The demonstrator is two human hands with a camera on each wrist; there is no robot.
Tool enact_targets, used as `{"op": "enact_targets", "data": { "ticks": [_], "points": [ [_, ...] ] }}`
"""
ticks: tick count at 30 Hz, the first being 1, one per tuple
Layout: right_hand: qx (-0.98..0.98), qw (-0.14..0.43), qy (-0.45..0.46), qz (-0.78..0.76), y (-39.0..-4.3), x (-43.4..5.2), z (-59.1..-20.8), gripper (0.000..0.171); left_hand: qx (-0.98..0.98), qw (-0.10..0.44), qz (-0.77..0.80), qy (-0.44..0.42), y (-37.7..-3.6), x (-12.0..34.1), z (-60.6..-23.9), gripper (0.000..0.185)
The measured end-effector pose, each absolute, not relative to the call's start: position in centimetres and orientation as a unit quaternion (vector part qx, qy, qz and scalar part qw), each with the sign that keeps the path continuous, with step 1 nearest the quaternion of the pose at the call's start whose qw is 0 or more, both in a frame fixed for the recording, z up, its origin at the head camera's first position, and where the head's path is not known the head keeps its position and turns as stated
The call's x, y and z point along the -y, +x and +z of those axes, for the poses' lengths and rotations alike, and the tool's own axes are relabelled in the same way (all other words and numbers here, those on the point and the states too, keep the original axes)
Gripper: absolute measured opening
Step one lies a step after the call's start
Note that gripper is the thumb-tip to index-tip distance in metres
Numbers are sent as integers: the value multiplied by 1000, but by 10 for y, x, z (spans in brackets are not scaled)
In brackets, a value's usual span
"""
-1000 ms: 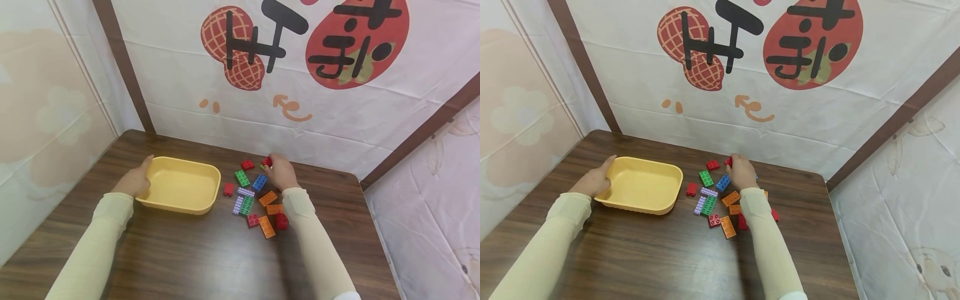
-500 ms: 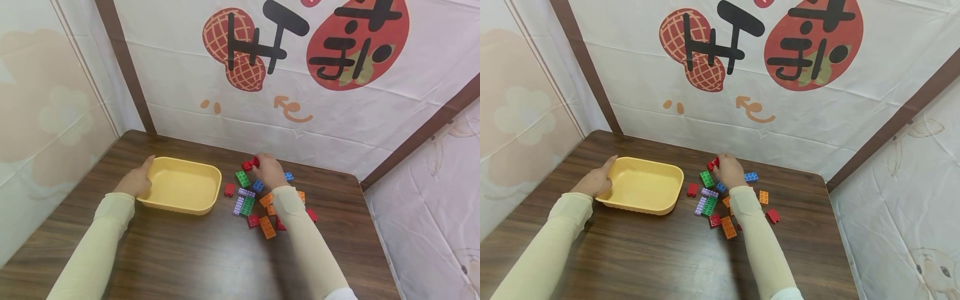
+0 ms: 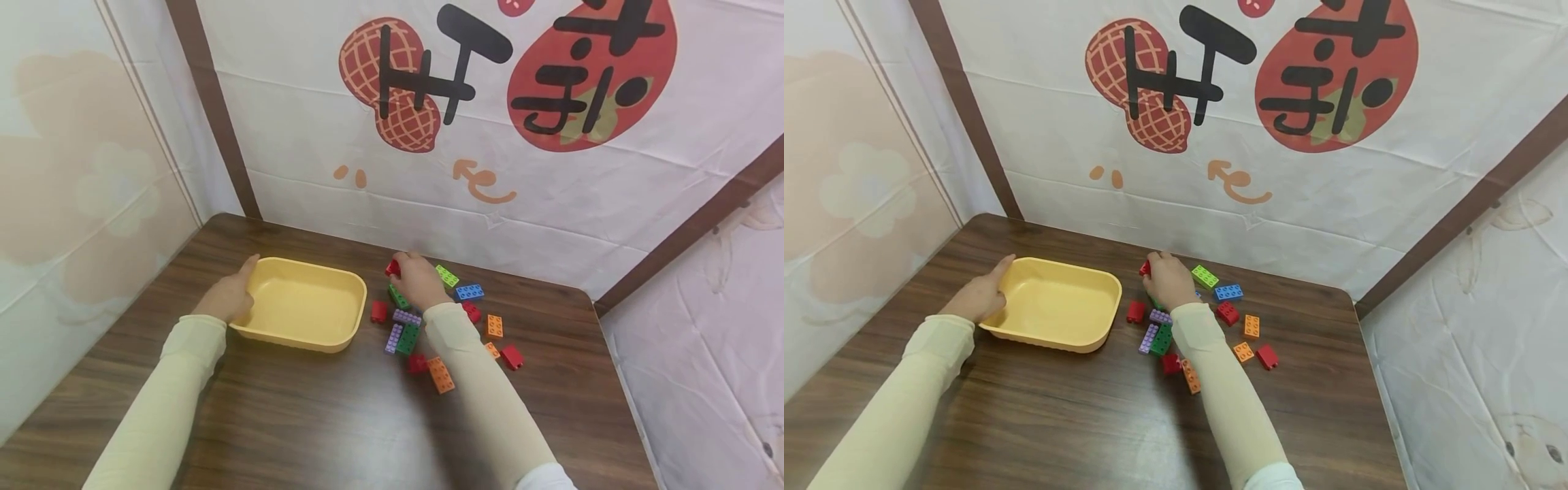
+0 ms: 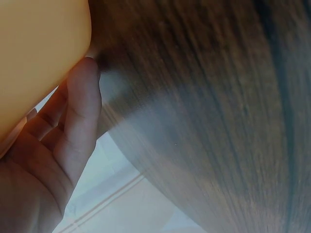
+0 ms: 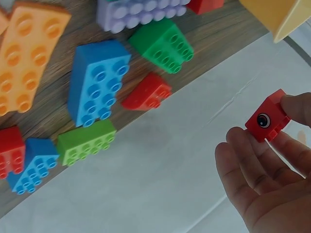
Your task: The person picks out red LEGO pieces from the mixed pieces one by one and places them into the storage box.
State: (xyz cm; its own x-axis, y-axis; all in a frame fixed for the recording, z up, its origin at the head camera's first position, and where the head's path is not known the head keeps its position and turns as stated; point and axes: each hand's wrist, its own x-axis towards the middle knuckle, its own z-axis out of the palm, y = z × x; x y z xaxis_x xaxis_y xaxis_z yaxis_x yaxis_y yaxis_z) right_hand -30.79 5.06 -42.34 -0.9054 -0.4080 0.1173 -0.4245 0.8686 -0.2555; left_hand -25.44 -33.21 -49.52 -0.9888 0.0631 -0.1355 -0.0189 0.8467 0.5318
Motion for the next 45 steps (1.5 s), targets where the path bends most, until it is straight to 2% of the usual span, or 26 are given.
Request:
{"op": "enact_targets", "data": {
  "ticks": [11,22,45],
  "points": [
    [957,47,264,113,-306,-20,-420,34,-959,68,275,8,-255,333,-498,94],
    [955,19,280,97,-304,14,-422,40,-961,62,268,9,-252,334,-498,94],
    [937,1,340,80,-302,89,-441,28,-960,50,274,-8,-251,332,-500,95]
  ]
}}
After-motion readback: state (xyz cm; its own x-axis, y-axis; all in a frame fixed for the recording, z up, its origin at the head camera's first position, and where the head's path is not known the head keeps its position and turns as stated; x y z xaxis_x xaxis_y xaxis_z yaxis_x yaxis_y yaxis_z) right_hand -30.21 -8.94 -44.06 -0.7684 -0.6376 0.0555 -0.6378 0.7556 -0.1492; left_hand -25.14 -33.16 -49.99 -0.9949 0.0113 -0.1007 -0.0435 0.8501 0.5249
